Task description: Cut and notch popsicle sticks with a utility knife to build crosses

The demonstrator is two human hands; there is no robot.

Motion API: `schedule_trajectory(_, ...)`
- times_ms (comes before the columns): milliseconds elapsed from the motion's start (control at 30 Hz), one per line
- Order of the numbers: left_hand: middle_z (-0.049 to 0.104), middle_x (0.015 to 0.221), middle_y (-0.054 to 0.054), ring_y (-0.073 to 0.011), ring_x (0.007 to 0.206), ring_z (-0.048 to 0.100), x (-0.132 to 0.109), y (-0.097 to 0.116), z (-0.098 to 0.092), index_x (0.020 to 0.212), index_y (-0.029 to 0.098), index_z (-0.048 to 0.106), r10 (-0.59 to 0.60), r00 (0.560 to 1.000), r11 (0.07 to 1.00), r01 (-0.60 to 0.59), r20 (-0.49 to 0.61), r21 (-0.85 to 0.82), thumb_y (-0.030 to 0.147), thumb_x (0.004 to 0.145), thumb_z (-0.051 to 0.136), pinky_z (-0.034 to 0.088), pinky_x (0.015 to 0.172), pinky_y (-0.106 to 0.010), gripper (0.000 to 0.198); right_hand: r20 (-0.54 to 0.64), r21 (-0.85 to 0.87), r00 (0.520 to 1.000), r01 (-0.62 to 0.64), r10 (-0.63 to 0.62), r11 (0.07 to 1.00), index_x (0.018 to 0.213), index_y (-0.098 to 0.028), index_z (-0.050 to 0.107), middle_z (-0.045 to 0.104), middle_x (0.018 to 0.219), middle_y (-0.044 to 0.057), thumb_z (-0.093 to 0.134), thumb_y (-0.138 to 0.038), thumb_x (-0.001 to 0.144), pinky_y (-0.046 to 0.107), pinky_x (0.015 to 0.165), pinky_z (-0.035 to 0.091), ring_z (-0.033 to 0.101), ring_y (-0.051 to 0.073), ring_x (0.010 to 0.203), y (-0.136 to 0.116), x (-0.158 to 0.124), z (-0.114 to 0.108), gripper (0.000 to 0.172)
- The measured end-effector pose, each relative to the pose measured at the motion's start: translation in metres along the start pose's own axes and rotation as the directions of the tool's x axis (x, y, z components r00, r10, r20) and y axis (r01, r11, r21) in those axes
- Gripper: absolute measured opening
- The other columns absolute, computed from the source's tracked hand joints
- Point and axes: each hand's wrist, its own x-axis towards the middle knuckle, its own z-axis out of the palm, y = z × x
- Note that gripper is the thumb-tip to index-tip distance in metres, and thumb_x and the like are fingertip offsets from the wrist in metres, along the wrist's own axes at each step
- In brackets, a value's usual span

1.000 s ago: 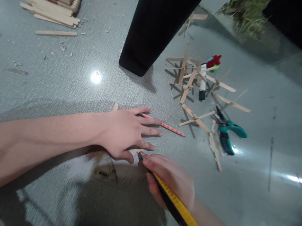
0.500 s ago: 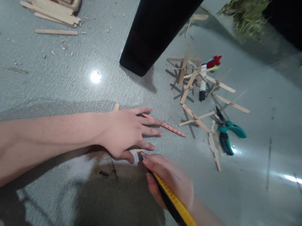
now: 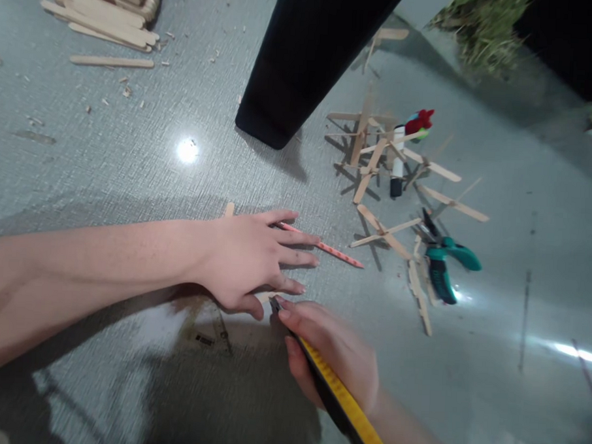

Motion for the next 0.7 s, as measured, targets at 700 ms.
schedule_trajectory(700,0.046,0.157,-0.01,-0.0314,0.154,0.025,0.002,0.0029,-0.0024,0.135,0.028,0.064,-0.028,0.997,1.0,0.027,0.071,0.01,0.051,0.087,0.064,0.014,0.125,-0.057,0.054,0.036,0.105,0.998,-0.053,0.05,0.993,0.125,-0.02,0.057,0.071,0.088,0.005,0.051,-0.003,0.087,0.029,0.071,0.061,0.07,0.016,0.077,-0.0049,-0.0074,-0.0016,0.042)
